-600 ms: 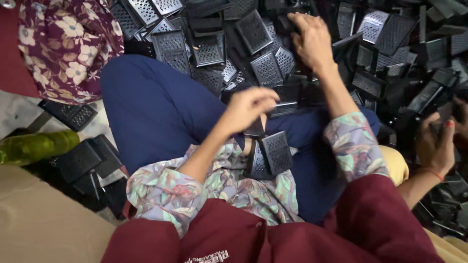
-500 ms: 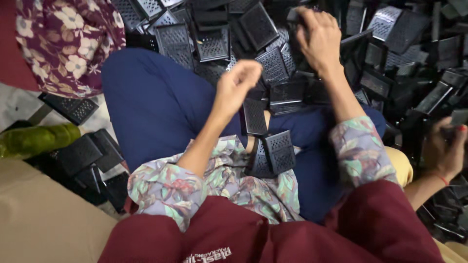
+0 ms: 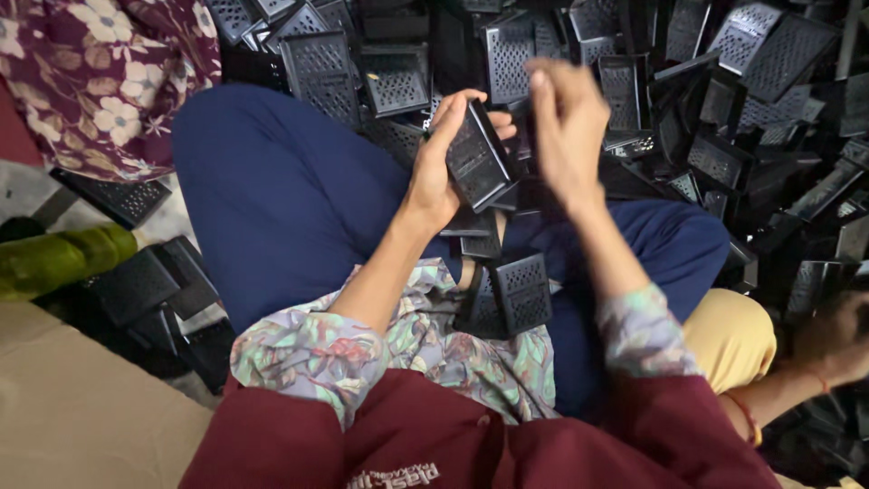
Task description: The person sits cross-legged on the floor and repeatedly picks up small black plastic components from a large pile. They align and press two pieces together by hand, then place the assembled unit back into the pile. The process is repeated continuously throughout the clip.
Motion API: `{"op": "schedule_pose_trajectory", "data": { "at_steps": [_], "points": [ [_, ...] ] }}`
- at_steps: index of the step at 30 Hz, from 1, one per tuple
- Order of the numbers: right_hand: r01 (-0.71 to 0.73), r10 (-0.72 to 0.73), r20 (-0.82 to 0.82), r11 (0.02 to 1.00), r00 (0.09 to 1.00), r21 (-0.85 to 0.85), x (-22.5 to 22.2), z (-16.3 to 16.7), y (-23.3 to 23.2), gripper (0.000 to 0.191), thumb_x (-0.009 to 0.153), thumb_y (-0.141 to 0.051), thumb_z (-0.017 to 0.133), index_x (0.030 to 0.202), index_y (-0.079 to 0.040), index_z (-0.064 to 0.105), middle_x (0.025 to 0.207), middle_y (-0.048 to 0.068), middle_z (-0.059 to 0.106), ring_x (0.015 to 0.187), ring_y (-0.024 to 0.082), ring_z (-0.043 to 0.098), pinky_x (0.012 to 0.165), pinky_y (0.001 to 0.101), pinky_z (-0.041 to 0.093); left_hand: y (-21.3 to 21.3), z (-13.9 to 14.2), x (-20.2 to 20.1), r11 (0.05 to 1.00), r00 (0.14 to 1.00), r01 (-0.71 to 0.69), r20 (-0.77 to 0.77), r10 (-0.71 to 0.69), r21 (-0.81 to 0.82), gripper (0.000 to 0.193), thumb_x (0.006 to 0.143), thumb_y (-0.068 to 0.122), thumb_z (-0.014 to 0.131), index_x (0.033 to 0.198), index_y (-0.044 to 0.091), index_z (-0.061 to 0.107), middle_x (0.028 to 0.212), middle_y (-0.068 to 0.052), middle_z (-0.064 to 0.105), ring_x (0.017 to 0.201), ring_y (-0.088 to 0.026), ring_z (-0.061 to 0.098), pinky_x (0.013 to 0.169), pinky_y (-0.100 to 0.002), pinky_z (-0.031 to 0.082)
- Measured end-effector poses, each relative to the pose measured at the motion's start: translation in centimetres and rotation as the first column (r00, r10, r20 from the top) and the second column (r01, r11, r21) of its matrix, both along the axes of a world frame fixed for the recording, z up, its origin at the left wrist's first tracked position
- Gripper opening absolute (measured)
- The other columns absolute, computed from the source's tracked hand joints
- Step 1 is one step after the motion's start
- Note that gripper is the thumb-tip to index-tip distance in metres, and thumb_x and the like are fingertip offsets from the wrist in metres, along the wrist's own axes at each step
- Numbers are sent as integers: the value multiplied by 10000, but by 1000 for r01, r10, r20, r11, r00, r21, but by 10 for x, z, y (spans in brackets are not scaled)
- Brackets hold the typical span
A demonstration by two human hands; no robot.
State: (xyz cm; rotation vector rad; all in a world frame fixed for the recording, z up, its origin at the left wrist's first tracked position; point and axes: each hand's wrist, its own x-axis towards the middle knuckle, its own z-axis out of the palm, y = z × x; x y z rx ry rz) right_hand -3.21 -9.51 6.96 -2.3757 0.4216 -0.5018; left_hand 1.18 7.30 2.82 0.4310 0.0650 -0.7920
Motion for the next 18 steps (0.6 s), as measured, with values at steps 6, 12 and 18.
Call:
{"op": "schedule_pose_trajectory", "data": {
  "at_steps": [6, 12, 18],
  "points": [
    [-81, 9, -149, 870, 989, -486, 83, -32, -14, 234, 889, -326, 811, 924, -98, 774, 990, 184, 643, 978, 390, 576, 790, 488, 479, 21, 0, 44, 994, 999, -29, -24, 32, 103, 487, 1044, 498, 530, 1290, 79, 557, 988, -114, 663, 808, -198, 680, 743, -387, 598],
    [-217, 197, -116, 956, 974, -199, 139, -47, -57, 129, 872, -139, 740, 994, -104, 765, 1006, 133, 719, 999, 349, 610, 888, 445, 501, -43, -26, 109, 977, 998, -66, 18, 63, 201, 477, 1024, 499, 550, 1291, 105, 575, 1020, -90, 680, 771, -167, 658, 693, -351, 577],
    [-35, 33, -28, 996, 999, -79, 136, -17, -69, 186, 919, -114, 720, 1102, -82, 736, 860, 113, 743, 845, 267, 669, 780, 377, 525, -86, -28, 139, 973, 992, -127, 5, 128, 192, 389, 1062, 424, 593, 1256, 88, 619, 1105, -45, 659, 920, -117, 680, 814, -301, 575]
  ]
}}
